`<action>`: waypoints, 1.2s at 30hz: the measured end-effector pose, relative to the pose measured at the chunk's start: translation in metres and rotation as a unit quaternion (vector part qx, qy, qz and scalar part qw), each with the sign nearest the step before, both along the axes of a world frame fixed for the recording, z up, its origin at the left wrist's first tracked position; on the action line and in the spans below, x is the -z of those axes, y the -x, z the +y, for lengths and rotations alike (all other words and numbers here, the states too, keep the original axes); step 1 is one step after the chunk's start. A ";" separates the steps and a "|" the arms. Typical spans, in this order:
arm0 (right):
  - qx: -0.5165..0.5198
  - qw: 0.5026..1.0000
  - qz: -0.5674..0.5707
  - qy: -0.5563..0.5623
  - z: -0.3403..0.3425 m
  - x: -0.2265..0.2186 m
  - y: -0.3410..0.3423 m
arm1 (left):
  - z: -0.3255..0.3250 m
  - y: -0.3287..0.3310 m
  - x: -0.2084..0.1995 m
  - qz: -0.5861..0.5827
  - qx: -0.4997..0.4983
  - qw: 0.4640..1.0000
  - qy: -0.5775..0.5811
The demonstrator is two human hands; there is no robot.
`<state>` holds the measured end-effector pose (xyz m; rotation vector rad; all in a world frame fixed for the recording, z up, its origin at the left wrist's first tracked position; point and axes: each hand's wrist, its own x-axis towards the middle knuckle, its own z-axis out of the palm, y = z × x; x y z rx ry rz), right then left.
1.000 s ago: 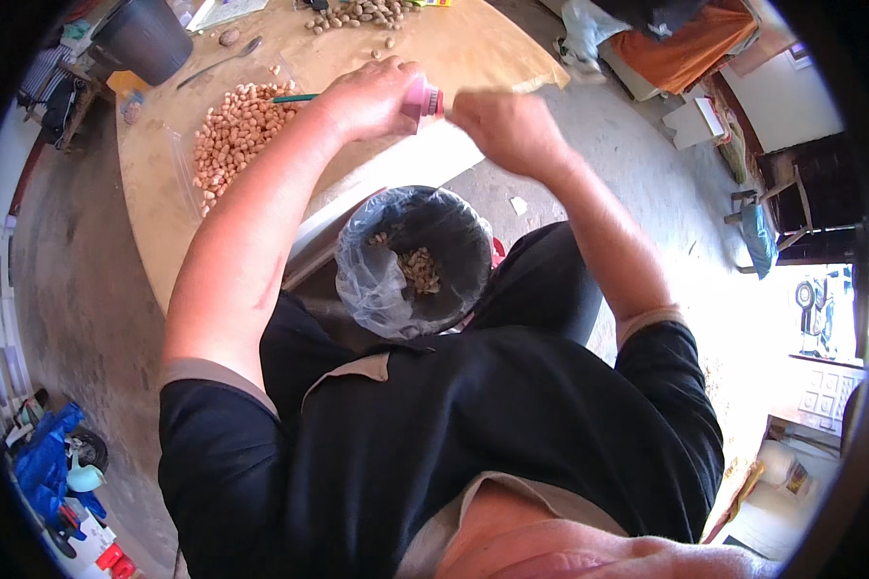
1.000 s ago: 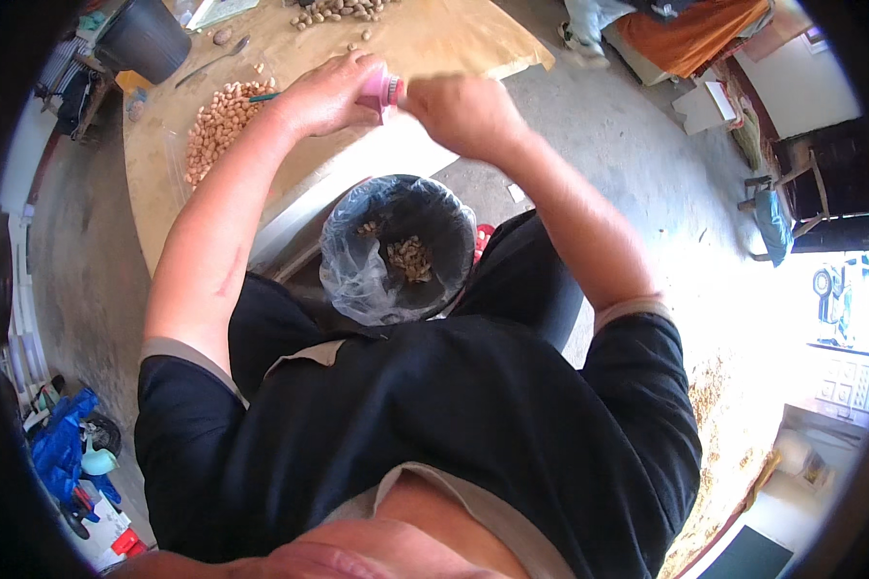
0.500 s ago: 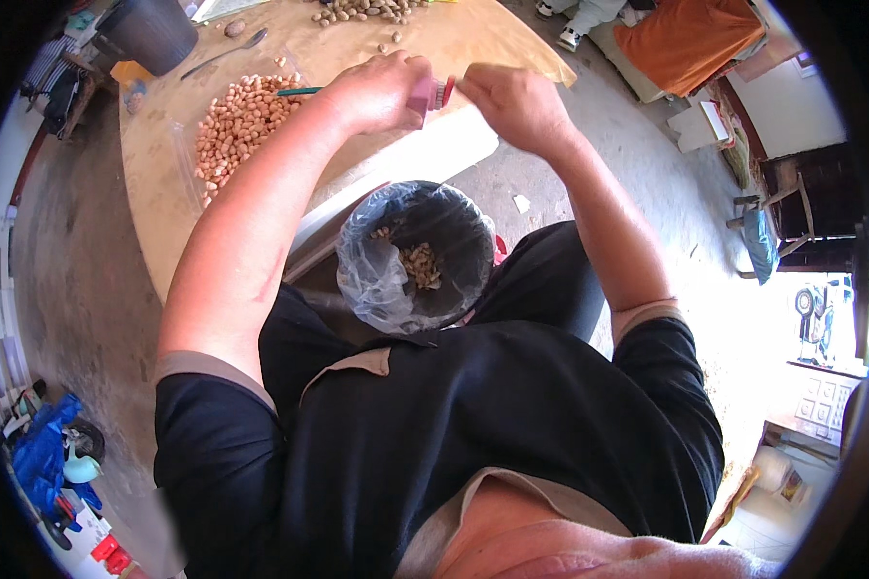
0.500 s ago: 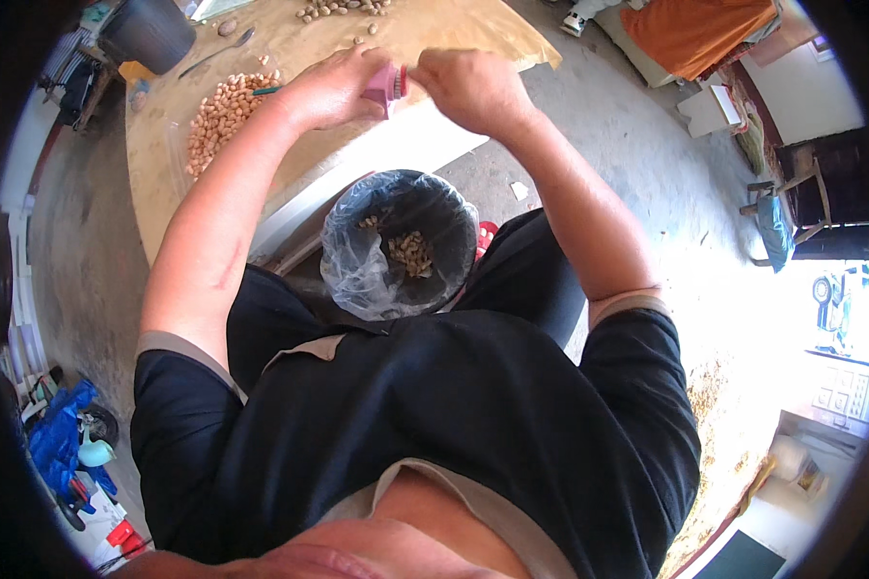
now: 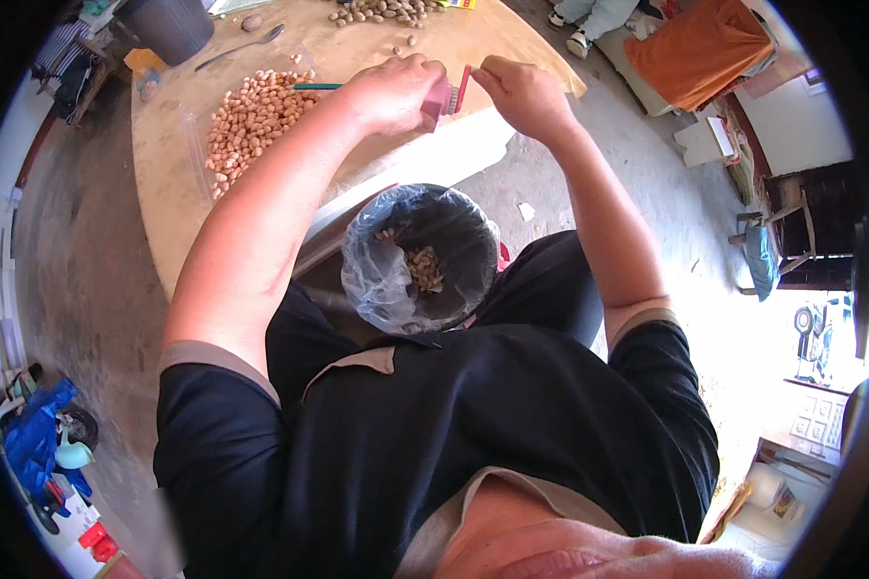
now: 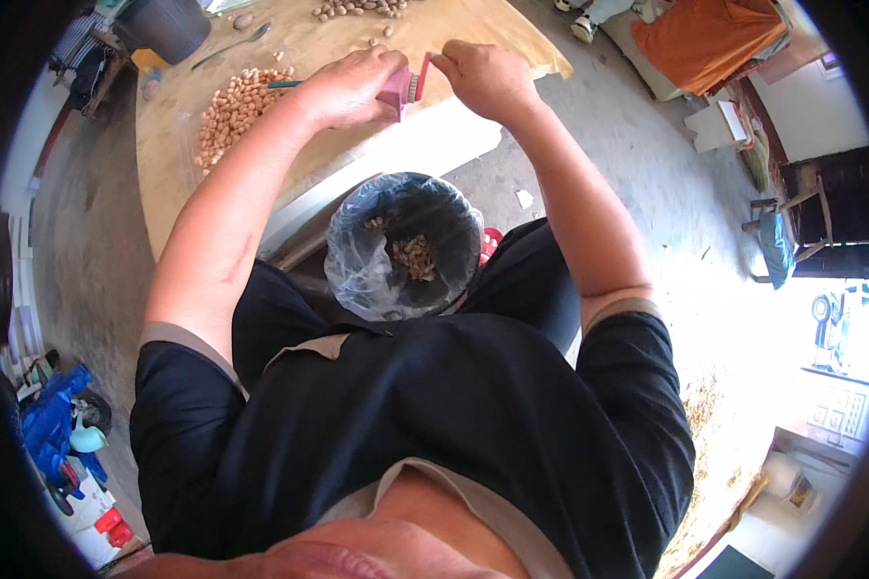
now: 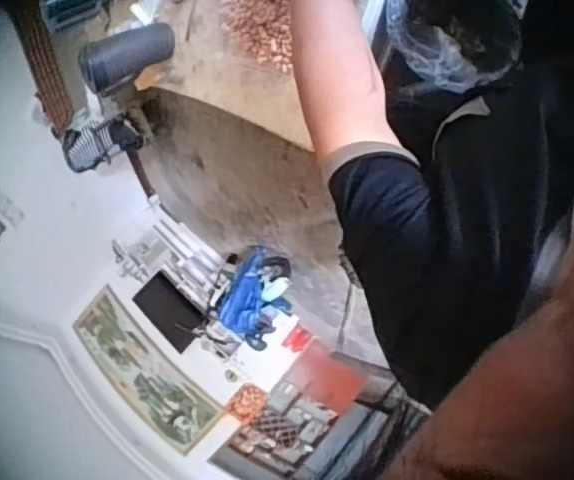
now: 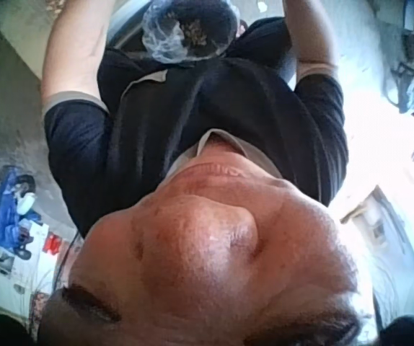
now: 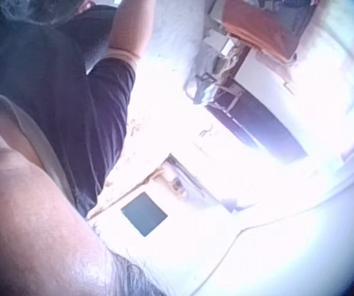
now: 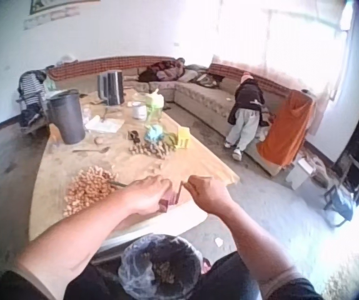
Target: The person uses a pink handheld pencil sharpener to sharpen a blue pencil. They repeatedly insert the pencil, rotate the sharpener, and remove the pencil to check the tip. Shavings fall into a plastic bag below.
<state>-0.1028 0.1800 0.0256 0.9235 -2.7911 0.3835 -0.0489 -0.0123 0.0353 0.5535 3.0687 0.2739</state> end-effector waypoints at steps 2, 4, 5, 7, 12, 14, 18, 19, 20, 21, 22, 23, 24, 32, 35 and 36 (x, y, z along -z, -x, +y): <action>-0.003 0.998 -0.030 -0.046 0.001 0.026 0.004 | 0.002 0.001 0.001 0.018 0.002 1.000 -0.022; -0.044 0.993 -0.077 -0.084 -0.001 0.035 -0.012 | -0.002 0.004 0.005 0.017 0.007 0.999 -0.036; -0.052 0.987 -0.101 -0.113 0.000 0.028 -0.027 | -0.002 0.004 0.004 0.002 0.001 0.999 -0.035; -0.088 0.990 -0.102 -0.049 0.007 0.008 -0.048 | 0.002 -0.001 -0.006 -0.031 -0.008 0.999 -0.032; -0.042 0.998 -0.008 0.043 0.002 -0.009 -0.011 | -0.003 -0.001 0.001 -0.005 -0.001 1.000 -0.017; -0.020 1.000 0.008 -0.005 0.005 0.017 0.010 | 0.000 0.003 0.006 0.028 0.004 0.999 -0.019; -0.073 0.989 -0.096 -0.089 0.002 0.031 -0.025 | -0.002 0.003 0.008 0.030 -0.003 0.999 -0.025; -0.105 0.987 -0.107 -0.056 0.006 0.027 -0.035 | -0.002 0.003 0.008 0.029 -0.004 0.999 -0.028; -0.115 0.988 -0.105 0.006 0.010 0.009 -0.046 | -0.003 0.001 0.005 0.017 -0.006 1.000 -0.022; -0.111 0.990 -0.084 0.030 0.011 -0.002 -0.044 | -0.003 -0.002 -0.002 0.002 -0.006 1.000 -0.015; -0.097 0.992 -0.076 0.031 0.009 -0.012 -0.039 | -0.003 -0.004 -0.004 -0.012 -0.006 1.000 -0.007; -0.082 0.994 -0.063 0.032 0.006 -0.019 -0.029 | -0.004 -0.005 -0.003 -0.003 -0.002 1.000 -0.009; -0.066 0.997 -0.026 0.036 0.004 -0.016 -0.018 | -0.004 -0.003 0.001 0.008 0.003 1.000 -0.011; -0.111 0.979 -0.163 -0.058 0.007 0.026 -0.028 | -0.004 0.004 0.013 0.048 0.004 0.998 -0.027; -0.117 0.981 -0.139 0.070 0.013 -0.009 -0.042 | -0.003 -0.005 -0.007 -0.011 -0.001 1.000 -0.018; -0.114 0.984 -0.117 0.070 0.013 -0.014 -0.030 | -0.002 -0.006 -0.008 -0.002 -0.006 1.000 -0.018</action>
